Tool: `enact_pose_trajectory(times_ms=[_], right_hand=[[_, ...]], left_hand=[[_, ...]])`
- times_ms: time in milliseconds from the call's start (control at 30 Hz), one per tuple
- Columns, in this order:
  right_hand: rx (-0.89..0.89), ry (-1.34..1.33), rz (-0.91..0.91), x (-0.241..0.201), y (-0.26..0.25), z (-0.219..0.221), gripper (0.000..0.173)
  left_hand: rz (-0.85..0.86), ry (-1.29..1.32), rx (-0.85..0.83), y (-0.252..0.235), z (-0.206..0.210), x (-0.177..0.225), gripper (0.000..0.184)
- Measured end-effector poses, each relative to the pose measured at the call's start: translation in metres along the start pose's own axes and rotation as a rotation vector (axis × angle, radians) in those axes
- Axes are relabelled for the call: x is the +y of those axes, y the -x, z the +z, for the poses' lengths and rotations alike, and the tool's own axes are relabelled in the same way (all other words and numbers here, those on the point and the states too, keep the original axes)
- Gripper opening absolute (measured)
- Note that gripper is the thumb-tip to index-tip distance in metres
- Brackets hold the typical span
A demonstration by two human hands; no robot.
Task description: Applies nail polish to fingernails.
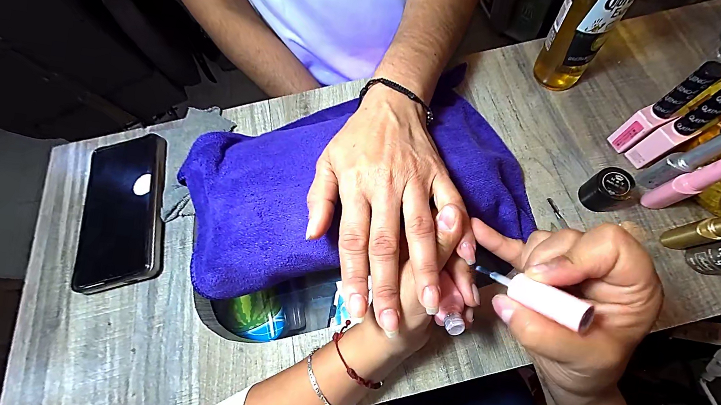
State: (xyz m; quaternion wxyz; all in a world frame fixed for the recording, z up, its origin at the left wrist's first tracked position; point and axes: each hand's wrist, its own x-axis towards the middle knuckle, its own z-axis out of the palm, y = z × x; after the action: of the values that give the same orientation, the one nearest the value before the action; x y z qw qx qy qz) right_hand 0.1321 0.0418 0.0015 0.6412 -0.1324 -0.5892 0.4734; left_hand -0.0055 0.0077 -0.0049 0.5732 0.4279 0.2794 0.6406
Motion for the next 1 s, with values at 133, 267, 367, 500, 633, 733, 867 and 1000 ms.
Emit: enact_pose_trajectory(times_ms=[133, 267, 367, 500, 633, 733, 867, 1000], right_hand=[[0.082, -0.092, 0.073, -0.0008, -0.0015, 0.0037, 0.034], [0.076, -0.047, 0.062, -0.0002, -0.0024, 0.0052, 0.034], [0.066, 0.003, 0.054, -0.0004, -0.0025, 0.0054, 0.033], [0.038, 0.025, 0.042, -0.0015, -0.0022, 0.0041, 0.032], [0.001, 0.032, 0.032, -0.0016, -0.0009, 0.0015, 0.029], [-0.004, 0.041, 0.024, -0.0026, -0.0011, 0.0001, 0.028], [0.017, 0.056, -0.003, -0.0025, -0.0025, 0.001, 0.031], [-0.009, 0.196, -0.049, -0.0024, -0.0022, 0.0022, 0.029]], left_hand=[[0.002, 0.011, 0.0, -0.0009, -0.0012, -0.0014, 0.038], [-0.014, -0.008, 0.024, -0.0005, -0.0004, -0.0008, 0.039], [-0.023, 0.014, 0.014, -0.0004, 0.0002, -0.0003, 0.039], [-0.006, 0.036, 0.002, -0.0013, 0.0007, -0.0004, 0.036], [-0.016, 0.034, 0.012, -0.0006, 0.0015, 0.0002, 0.036], [-0.038, 0.016, 0.007, 0.0012, 0.0013, 0.0008, 0.035], [-0.013, -0.096, 0.036, 0.0015, 0.0032, 0.0012, 0.031], [-0.035, -0.121, 0.071, 0.0018, 0.0036, 0.0009, 0.032]])
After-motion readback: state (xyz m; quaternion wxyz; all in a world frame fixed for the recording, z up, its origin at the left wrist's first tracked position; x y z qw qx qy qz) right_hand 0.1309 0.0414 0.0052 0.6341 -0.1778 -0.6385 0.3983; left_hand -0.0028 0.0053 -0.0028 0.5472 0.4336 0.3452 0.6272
